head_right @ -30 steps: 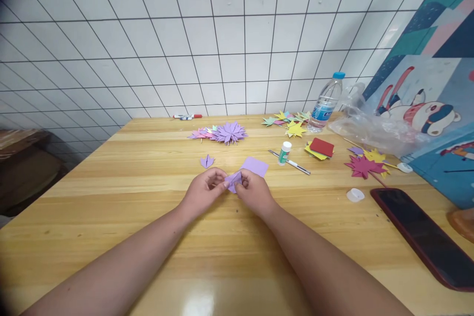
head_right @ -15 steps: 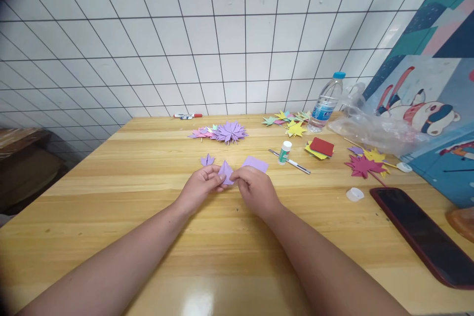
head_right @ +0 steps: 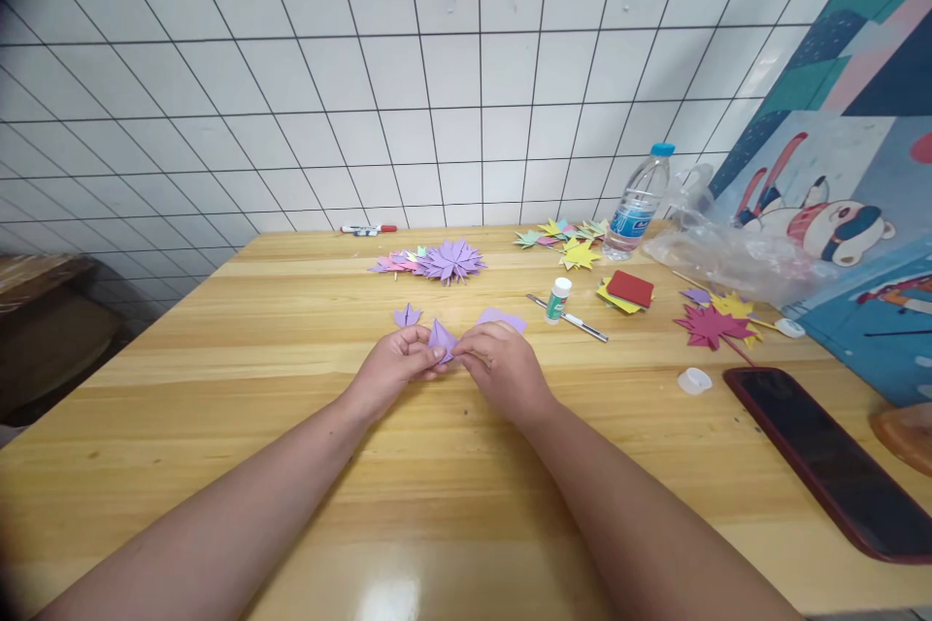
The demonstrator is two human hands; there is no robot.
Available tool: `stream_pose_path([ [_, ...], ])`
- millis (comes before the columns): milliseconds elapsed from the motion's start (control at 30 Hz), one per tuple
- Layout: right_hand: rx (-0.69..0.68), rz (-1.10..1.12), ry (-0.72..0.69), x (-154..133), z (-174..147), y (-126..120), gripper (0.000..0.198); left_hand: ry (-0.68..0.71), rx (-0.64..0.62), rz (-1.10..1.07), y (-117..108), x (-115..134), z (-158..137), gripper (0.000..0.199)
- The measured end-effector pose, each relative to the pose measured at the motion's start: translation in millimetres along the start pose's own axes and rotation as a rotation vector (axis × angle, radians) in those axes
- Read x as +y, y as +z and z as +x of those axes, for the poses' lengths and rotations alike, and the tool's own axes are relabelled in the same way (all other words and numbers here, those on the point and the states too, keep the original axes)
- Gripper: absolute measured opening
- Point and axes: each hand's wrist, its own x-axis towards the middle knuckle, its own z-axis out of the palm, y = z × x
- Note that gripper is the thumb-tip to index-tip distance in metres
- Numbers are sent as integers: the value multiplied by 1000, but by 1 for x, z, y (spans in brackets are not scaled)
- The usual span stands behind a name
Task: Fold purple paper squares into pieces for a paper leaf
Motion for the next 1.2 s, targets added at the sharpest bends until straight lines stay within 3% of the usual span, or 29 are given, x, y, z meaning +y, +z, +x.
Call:
stream_pose_path([
  [267, 17, 83, 238, 0, -3, 5, 15, 132, -77, 63, 5, -3, -2, 36],
  [367, 29, 205, 319, -2, -3, 6, 32, 118, -55, 60, 5, -3, -1, 35],
  [533, 31, 370, 475, -3, 1, 7, 23, 82, -60, 31, 4, -1, -1, 37],
  [700, 54, 568, 573, 2, 3, 12, 44, 72, -45, 29, 4, -2, -2, 35],
  [833, 47, 646, 667, 3, 2, 16, 33, 90, -44, 29, 4, -3, -1, 35],
  [967, 49, 679, 683, 1, 0, 16, 24, 103, -53, 49, 4, -5, 0, 33],
  [1100, 36, 595, 605, 0, 0, 15, 16, 98, -24, 46, 3, -7, 2, 32],
  [1200, 52, 542, 581, 0, 1, 15, 19, 109, -36, 50, 3, -8, 2, 32],
])
